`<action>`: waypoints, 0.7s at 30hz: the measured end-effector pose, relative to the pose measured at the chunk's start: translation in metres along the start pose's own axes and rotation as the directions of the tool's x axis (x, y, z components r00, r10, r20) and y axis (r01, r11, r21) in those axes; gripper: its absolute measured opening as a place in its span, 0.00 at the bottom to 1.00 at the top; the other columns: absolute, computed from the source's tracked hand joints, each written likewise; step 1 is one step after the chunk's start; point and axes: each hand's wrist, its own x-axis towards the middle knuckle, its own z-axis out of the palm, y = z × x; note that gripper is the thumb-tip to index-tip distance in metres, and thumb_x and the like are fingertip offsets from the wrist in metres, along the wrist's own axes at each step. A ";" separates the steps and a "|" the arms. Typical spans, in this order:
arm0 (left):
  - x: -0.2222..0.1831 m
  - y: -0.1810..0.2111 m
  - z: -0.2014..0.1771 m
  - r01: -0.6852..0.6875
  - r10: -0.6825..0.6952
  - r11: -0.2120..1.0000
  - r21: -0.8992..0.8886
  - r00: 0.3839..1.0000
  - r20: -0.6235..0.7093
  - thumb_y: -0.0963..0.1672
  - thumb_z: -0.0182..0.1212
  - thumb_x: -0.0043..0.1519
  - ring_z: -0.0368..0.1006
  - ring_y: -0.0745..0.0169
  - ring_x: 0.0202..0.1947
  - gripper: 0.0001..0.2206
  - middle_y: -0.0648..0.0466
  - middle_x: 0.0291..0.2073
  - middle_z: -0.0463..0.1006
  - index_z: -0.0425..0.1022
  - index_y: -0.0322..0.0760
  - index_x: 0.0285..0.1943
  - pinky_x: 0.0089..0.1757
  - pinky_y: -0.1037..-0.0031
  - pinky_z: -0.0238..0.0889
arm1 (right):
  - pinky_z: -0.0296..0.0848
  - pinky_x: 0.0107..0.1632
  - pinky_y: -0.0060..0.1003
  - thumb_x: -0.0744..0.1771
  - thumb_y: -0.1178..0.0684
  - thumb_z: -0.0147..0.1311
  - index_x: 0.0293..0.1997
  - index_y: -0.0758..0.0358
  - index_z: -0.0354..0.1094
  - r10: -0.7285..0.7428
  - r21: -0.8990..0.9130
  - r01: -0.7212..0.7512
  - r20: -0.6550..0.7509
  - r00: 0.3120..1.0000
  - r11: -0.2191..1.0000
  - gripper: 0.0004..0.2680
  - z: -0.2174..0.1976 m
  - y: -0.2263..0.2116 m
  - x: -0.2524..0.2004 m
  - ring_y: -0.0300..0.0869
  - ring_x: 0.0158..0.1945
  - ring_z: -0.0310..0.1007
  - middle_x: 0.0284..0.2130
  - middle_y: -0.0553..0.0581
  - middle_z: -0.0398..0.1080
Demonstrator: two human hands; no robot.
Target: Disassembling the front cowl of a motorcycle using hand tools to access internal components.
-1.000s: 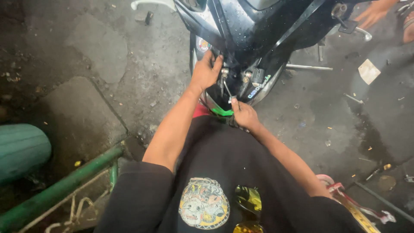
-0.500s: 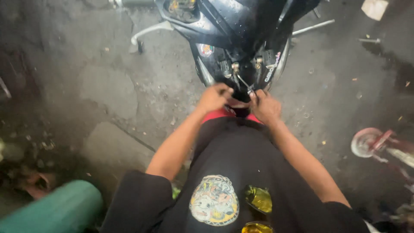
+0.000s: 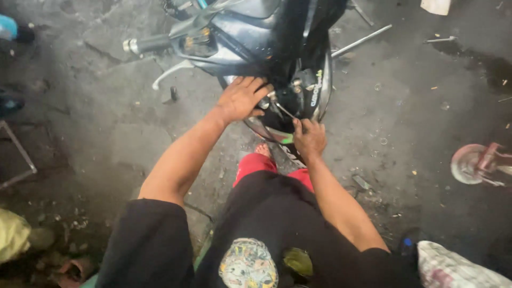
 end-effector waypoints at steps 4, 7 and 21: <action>0.026 -0.006 0.021 -0.112 0.110 0.994 0.017 0.989 0.104 0.59 0.71 0.51 0.71 0.47 0.56 0.36 0.48 0.53 0.74 0.69 0.42 0.65 0.48 0.60 0.70 | 0.76 0.38 0.49 0.67 0.35 0.59 0.30 0.45 0.75 -0.029 0.154 0.042 -0.090 0.996 0.987 0.11 0.000 0.015 0.006 0.56 0.33 0.73 0.23 0.55 0.70; 0.032 -0.017 0.030 -0.182 0.181 0.983 -0.010 0.972 0.148 0.61 0.67 0.54 0.69 0.47 0.59 0.35 0.48 0.53 0.73 0.69 0.41 0.63 0.50 0.62 0.72 | 0.76 0.38 0.50 0.66 0.36 0.61 0.30 0.46 0.75 0.031 0.197 -0.010 -0.105 0.994 0.980 0.10 0.000 0.005 0.001 0.57 0.32 0.73 0.23 0.57 0.70; 0.045 -0.058 0.113 -0.578 0.553 0.815 -0.045 0.799 -0.236 0.58 0.59 0.63 0.72 0.37 0.52 0.22 0.44 0.45 0.71 0.72 0.41 0.48 0.55 0.59 0.66 | 0.76 0.46 0.50 0.72 0.36 0.46 0.36 0.51 0.65 0.451 0.171 -0.432 -0.090 0.888 0.885 0.14 0.061 -0.047 -0.032 0.51 0.46 0.73 0.35 0.55 0.70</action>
